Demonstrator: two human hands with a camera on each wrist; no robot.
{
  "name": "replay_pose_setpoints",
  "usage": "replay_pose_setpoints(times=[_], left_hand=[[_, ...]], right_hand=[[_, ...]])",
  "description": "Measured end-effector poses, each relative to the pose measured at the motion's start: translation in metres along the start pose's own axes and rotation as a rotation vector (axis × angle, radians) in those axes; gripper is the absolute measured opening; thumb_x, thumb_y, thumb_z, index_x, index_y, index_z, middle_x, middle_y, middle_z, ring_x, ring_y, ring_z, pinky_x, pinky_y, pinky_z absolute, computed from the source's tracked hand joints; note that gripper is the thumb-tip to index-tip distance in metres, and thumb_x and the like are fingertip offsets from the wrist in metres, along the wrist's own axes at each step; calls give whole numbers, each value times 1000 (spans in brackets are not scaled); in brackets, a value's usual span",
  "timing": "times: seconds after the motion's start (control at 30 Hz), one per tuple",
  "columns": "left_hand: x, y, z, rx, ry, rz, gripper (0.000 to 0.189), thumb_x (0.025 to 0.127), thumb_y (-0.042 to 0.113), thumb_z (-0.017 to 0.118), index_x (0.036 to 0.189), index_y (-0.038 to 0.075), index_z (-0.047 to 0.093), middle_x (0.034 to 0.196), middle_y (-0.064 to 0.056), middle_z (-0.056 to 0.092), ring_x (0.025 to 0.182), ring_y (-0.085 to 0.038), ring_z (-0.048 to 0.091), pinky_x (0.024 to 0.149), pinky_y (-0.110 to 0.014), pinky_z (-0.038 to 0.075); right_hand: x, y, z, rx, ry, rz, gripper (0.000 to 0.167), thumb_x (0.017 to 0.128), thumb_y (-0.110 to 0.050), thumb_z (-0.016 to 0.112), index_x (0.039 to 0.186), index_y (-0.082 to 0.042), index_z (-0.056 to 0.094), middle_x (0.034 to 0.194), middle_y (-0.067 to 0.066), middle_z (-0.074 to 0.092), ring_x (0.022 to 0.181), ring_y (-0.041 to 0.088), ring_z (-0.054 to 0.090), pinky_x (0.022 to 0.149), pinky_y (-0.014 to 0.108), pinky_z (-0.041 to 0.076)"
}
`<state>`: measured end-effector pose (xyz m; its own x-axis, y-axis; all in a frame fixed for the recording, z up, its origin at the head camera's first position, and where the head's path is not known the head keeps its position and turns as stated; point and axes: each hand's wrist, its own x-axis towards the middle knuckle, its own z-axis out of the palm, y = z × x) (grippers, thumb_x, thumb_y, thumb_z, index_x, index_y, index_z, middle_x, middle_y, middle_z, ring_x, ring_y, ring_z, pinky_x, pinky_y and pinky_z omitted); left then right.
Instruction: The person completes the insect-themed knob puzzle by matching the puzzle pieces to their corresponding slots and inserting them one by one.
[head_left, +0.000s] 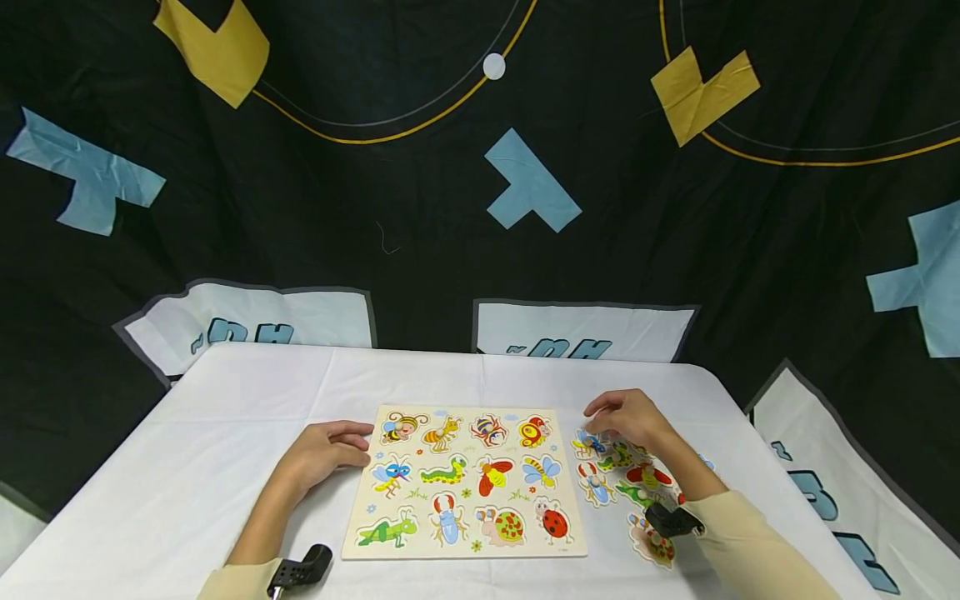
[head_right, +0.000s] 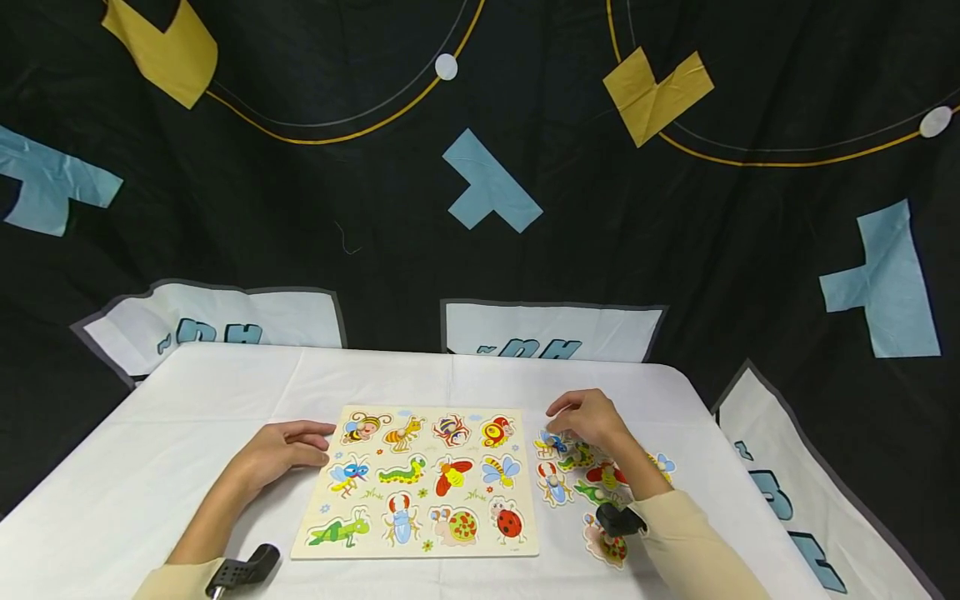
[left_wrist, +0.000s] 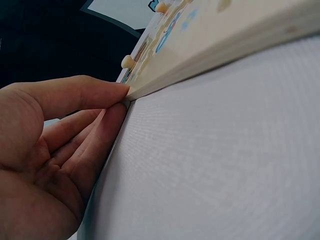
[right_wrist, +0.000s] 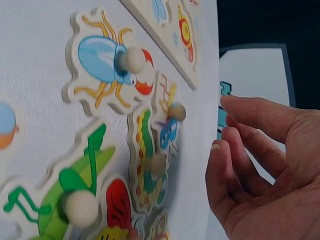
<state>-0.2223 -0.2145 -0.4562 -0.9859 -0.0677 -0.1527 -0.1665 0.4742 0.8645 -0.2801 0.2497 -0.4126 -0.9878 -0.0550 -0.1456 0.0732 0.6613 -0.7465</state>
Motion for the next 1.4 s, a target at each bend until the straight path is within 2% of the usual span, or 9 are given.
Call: replay_pose_setpoints(times=[0.17, 0.5, 0.73, 1.03, 1.17, 1.4], left_hand=[[0, 0, 0, 1, 0, -2, 55, 72, 9, 83, 126, 4, 70, 93, -2, 74, 84, -12, 65, 78, -26, 48], [0, 0, -2, 6, 0, -1, 57, 73, 11, 84, 127, 4, 69, 94, -1, 74, 84, -12, 65, 78, -27, 48], [-1, 0, -2, 9, 2, -3, 57, 74, 12, 84, 128, 4, 69, 94, -2, 74, 84, -12, 65, 78, -27, 48], [0, 0, -1, 8, -3, 6, 57, 74, 12, 84, 128, 4, 68, 95, -1, 74, 85, -12, 64, 78, -27, 48], [0, -1, -1, 19, 0, 1, 56, 75, 13, 84, 128, 5, 69, 95, -1, 74, 85, -13, 64, 78, -27, 48], [0, -1, -1, 29, 1, 10, 55, 76, 13, 83, 128, 5, 69, 96, -2, 74, 86, -13, 64, 78, -28, 47]], right_hand=[[-1, 5, -10, 20, 2, 20, 31, 84, -20, 79, 111, -4, 75, 93, 6, 72, 88, 24, 62, 80, 37, 54], [-4, 17, -25, 32, 30, 75, 32, 85, -21, 78, 112, -5, 75, 99, 8, 74, 93, 29, 59, 79, 38, 52], [-5, 23, -33, 23, 22, 43, 32, 88, -23, 76, 114, -5, 74, 112, 10, 74, 99, 26, 62, 89, 42, 52], [-8, 35, -45, 14, 18, 47, 33, 92, -23, 72, 118, -4, 72, 124, 15, 69, 103, 25, 61, 90, 40, 53], [-9, 43, -47, 4, 21, 71, 34, 91, -24, 73, 118, -4, 72, 120, 14, 70, 100, 25, 59, 83, 35, 52], [-12, 52, -50, 21, 28, 113, 35, 90, -26, 74, 116, -3, 72, 101, 6, 74, 90, 25, 59, 76, 34, 48]])
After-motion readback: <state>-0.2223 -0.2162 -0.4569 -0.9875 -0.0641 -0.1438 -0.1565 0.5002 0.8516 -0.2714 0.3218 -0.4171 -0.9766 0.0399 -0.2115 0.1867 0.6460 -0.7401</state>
